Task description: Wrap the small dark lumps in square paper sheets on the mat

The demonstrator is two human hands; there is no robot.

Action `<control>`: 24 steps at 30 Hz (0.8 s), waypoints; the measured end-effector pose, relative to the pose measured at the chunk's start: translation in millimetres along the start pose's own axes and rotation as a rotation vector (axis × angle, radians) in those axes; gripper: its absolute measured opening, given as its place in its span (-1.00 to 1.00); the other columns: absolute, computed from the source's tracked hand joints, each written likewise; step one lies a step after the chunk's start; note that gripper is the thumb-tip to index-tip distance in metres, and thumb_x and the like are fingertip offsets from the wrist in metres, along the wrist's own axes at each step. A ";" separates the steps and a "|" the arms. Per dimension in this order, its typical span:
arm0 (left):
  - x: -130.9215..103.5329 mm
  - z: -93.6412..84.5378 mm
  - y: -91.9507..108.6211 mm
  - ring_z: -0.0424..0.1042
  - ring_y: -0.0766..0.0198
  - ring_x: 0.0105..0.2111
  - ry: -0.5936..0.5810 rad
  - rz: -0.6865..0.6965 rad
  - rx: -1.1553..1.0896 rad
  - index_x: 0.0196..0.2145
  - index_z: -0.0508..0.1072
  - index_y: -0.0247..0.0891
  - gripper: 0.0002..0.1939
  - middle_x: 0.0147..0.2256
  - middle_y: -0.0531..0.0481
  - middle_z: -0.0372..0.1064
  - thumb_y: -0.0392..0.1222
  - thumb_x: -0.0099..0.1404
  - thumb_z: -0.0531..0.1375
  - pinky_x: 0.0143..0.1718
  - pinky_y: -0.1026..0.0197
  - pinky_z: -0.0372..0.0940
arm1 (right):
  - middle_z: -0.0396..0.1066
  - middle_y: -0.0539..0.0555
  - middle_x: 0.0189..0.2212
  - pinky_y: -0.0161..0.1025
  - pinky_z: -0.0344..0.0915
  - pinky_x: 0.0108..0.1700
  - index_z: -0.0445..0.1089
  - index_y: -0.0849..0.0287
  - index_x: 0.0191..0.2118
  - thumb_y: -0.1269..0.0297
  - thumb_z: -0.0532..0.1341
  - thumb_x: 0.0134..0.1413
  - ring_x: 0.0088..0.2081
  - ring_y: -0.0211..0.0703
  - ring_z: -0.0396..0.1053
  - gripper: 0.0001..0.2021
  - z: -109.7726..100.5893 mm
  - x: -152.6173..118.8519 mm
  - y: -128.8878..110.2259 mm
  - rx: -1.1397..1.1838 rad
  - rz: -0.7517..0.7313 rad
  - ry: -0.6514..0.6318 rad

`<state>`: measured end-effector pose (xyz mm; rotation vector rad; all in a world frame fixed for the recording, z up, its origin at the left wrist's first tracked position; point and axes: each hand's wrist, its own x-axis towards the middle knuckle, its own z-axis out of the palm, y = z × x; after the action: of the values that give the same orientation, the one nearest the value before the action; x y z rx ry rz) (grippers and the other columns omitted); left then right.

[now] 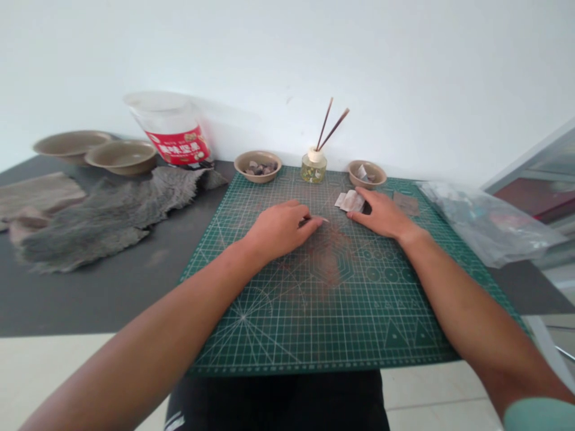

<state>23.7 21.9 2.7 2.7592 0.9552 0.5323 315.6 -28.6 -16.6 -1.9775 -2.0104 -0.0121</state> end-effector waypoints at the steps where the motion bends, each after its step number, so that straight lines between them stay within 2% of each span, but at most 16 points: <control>1: -1.3 1.1 2.6 0.40 0.18 -0.31 -0.008 0.018 -0.006 -0.31 0.48 -0.22 -0.54 -0.29 -0.05 0.42 0.16 0.44 -0.02 -0.33 0.17 0.17 | 0.25 0.23 0.28 0.19 0.23 0.23 0.13 0.17 0.37 -0.13 0.23 0.11 0.23 0.31 0.27 -0.21 -1.3 -0.8 -1.7 0.002 -0.005 0.007; 7: -5.5 5.4 13.6 0.38 0.20 -0.36 -0.064 0.081 0.036 -0.32 0.44 -0.21 -0.63 -0.31 -0.03 0.41 0.13 0.40 0.07 -0.40 0.18 0.11 | 0.25 0.20 0.29 0.16 0.23 0.25 0.13 0.15 0.36 -0.03 0.25 0.12 0.23 0.25 0.28 -0.25 -9.0 -8.4 -10.8 0.046 -0.028 0.043; 12: -5.0 5.5 11.8 0.41 0.17 -0.34 -0.096 0.048 0.110 -0.27 0.46 -0.21 -0.68 -0.26 -0.04 0.43 0.09 0.37 0.11 -0.41 0.18 0.14 | 0.25 0.11 0.29 0.08 0.18 0.31 0.19 0.07 0.33 0.03 0.23 0.18 0.27 0.11 0.24 -0.36 -16.4 -21.6 -26.2 0.175 -0.081 0.102; 16: -3.7 6.1 8.0 0.43 0.14 -0.30 -0.127 0.015 0.132 -0.21 0.47 -0.21 -0.69 -0.23 -0.06 0.44 0.08 0.37 0.12 -0.37 0.17 0.20 | 0.23 0.12 0.30 0.10 0.16 0.32 0.16 0.07 0.34 0.04 0.24 0.17 0.28 0.13 0.22 -0.34 -16.6 -26.2 -36.7 0.224 -0.102 0.126; 20: -4.9 4.8 11.2 0.44 0.14 -0.29 -0.138 0.032 0.121 -0.21 0.47 -0.21 -0.69 -0.22 -0.07 0.44 0.07 0.38 0.10 -0.34 0.16 0.23 | 0.24 0.14 0.30 0.12 0.14 0.32 0.19 0.08 0.33 0.05 0.24 0.16 0.27 0.16 0.23 -0.36 -13.5 -23.3 -37.7 0.240 -0.076 0.159; 24: -8.0 1.6 17.3 0.44 0.15 -0.28 -0.150 0.068 0.087 -0.22 0.47 -0.22 -0.71 -0.21 -0.07 0.43 0.04 0.39 0.11 -0.32 0.16 0.25 | 0.25 0.14 0.29 0.12 0.21 0.27 0.17 0.05 0.34 0.04 0.23 0.17 0.23 0.15 0.28 -0.35 -13.0 -22.0 -30.7 0.214 -0.042 0.146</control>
<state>28.2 3.3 3.8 2.8691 0.8734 0.2943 288.3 -54.2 -2.7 -1.7508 -1.8755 0.0463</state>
